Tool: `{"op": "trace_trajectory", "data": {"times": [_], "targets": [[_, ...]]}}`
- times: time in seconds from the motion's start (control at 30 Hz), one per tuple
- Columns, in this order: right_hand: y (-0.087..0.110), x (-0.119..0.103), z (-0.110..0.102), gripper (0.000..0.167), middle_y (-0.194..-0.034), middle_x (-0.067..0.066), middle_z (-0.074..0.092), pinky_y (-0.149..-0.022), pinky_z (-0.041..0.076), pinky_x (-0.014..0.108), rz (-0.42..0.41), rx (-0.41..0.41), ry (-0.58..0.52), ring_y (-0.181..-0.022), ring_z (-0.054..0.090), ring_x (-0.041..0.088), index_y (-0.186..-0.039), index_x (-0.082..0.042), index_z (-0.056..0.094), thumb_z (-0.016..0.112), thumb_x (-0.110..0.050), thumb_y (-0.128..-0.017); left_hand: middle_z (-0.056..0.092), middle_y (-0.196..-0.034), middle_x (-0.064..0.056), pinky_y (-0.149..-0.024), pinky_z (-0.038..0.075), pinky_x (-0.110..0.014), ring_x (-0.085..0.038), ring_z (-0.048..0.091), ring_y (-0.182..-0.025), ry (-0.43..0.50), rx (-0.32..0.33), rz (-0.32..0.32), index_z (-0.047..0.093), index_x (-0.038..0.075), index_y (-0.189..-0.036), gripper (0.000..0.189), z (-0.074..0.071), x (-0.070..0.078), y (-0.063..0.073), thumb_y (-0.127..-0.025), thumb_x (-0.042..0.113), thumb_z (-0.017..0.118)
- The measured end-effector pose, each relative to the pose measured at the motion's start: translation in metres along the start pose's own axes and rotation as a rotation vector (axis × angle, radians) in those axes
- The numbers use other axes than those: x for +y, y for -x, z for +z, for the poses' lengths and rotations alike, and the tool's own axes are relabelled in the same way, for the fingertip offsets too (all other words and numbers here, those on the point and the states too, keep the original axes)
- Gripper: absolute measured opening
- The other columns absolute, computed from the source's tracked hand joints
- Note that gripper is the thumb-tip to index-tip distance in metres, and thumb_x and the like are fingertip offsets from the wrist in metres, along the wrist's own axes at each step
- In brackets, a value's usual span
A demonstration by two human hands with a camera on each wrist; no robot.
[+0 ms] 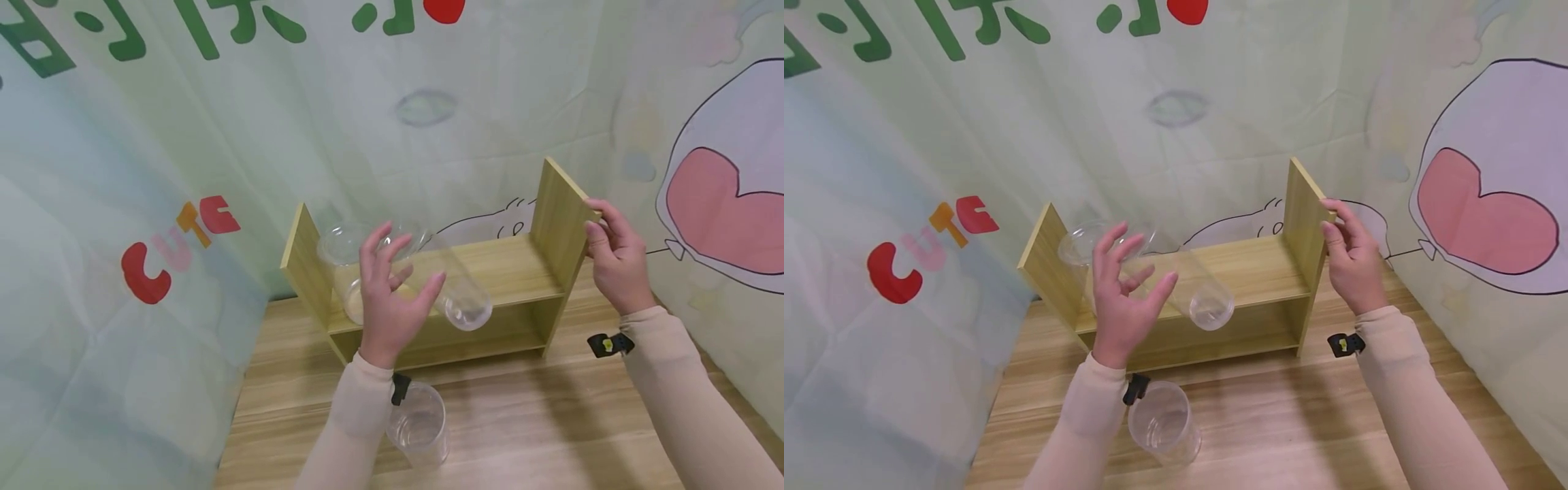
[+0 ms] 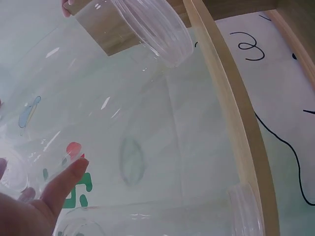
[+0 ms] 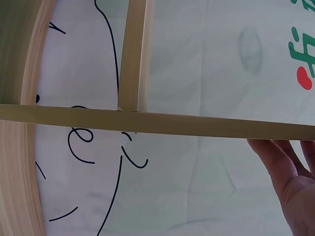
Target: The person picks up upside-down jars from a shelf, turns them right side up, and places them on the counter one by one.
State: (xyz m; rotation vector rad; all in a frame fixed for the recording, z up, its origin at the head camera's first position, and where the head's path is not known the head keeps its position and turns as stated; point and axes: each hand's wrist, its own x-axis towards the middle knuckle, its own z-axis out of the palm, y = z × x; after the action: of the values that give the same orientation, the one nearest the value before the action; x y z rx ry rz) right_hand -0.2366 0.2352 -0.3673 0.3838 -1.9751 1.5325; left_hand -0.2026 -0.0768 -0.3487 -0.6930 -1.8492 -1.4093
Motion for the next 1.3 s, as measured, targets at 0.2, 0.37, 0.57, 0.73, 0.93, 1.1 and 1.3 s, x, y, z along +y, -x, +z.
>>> {"op": "trace_trajectory", "data": {"times": [0.2, 0.37, 0.57, 0.73, 0.93, 1.1, 1.3], "targets": [[0.0, 0.0, -0.001, 0.037, -0.117, 0.002, 0.059, -0.078, 0.053, 0.015, -0.014, 0.005, -0.038, -0.098, 0.061, 0.012, -0.14, -0.001, 0.051, 0.044, -0.01, -0.105, 0.034, -0.149, -0.005, -0.082, 0.057, -0.042, -0.029, 0.046, -0.13, 0.047, 0.023, -0.02, 0.055, 0.005, -0.13, 0.061, -0.001, -0.001, 0.013, -0.076, 0.006, 0.082], [0.001, 0.0, -0.001, 0.037, -0.123, 0.003, 0.058, -0.079, 0.052, 0.015, -0.013, 0.006, -0.037, -0.101, 0.061, 0.012, -0.14, -0.001, 0.05, 0.044, -0.01, -0.105, 0.035, -0.148, -0.008, -0.081, 0.057, -0.044, -0.029, 0.045, -0.129, 0.085, 0.037, -0.044, 0.055, 0.007, -0.131, 0.061, -0.001, -0.003, 0.025, -0.076, 0.005, 0.082], [0.001, -0.002, -0.004, 0.038, -0.124, 0.003, 0.057, -0.079, 0.052, 0.016, 0.001, 0.009, -0.034, -0.102, 0.061, 0.013, -0.141, -0.003, 0.05, 0.043, -0.011, -0.105, 0.035, -0.149, -0.008, -0.082, 0.057, -0.046, -0.028, 0.047, -0.128, 0.099, 0.057, -0.058, 0.056, 0.008, -0.132, 0.06, -0.001, -0.003, 0.035, -0.077, 0.003, 0.081], [-0.002, -0.002, -0.004, 0.038, -0.127, 0.003, 0.055, -0.079, 0.052, 0.015, -0.013, -0.006, 0.004, -0.102, 0.06, 0.013, -0.142, -0.004, 0.049, 0.041, -0.011, -0.106, 0.034, -0.149, -0.014, -0.082, 0.057, -0.046, -0.029, 0.047, -0.127, 0.109, 0.059, -0.069, 0.055, 0.007, -0.132, 0.061, 0.0, -0.004, 0.041, -0.077, 0.002, 0.08], [-0.003, 0.0, -0.002, 0.038, -0.122, 0.002, 0.056, -0.075, 0.054, 0.016, -0.021, -0.014, -0.01, -0.095, 0.062, 0.012, -0.142, -0.003, 0.048, 0.041, -0.009, -0.105, 0.035, -0.147, -0.018, -0.083, 0.057, -0.044, -0.029, 0.046, -0.127, 0.108, 0.061, -0.109, 0.054, 0.004, -0.131, 0.059, 0.001, -0.006, 0.051, -0.078, 0.004, 0.08], [0.0, 0.0, 0.0, 0.038, -0.125, 0.001, 0.055, -0.077, 0.053, 0.016, 0.002, -0.022, 0.012, -0.099, 0.061, 0.012, -0.143, -0.005, 0.048, 0.04, -0.01, -0.106, 0.035, -0.146, -0.018, -0.084, 0.057, -0.043, -0.03, 0.046, -0.127, 0.119, 0.072, -0.132, 0.055, 0.004, -0.131, 0.059, 0.002, -0.007, 0.058, -0.077, 0.004, 0.08], [0.001, 0.0, 0.001, 0.039, -0.126, 0.003, 0.054, -0.079, 0.053, 0.016, 0.012, -0.024, 0.014, -0.102, 0.06, 0.013, -0.144, -0.007, 0.047, 0.039, -0.011, -0.106, 0.035, -0.147, -0.019, -0.083, 0.057, -0.042, -0.029, 0.049, -0.125, 0.129, 0.084, -0.165, 0.055, 0.008, -0.131, 0.058, 0.001, -0.009, 0.065, -0.078, 0.006, 0.08]]}}
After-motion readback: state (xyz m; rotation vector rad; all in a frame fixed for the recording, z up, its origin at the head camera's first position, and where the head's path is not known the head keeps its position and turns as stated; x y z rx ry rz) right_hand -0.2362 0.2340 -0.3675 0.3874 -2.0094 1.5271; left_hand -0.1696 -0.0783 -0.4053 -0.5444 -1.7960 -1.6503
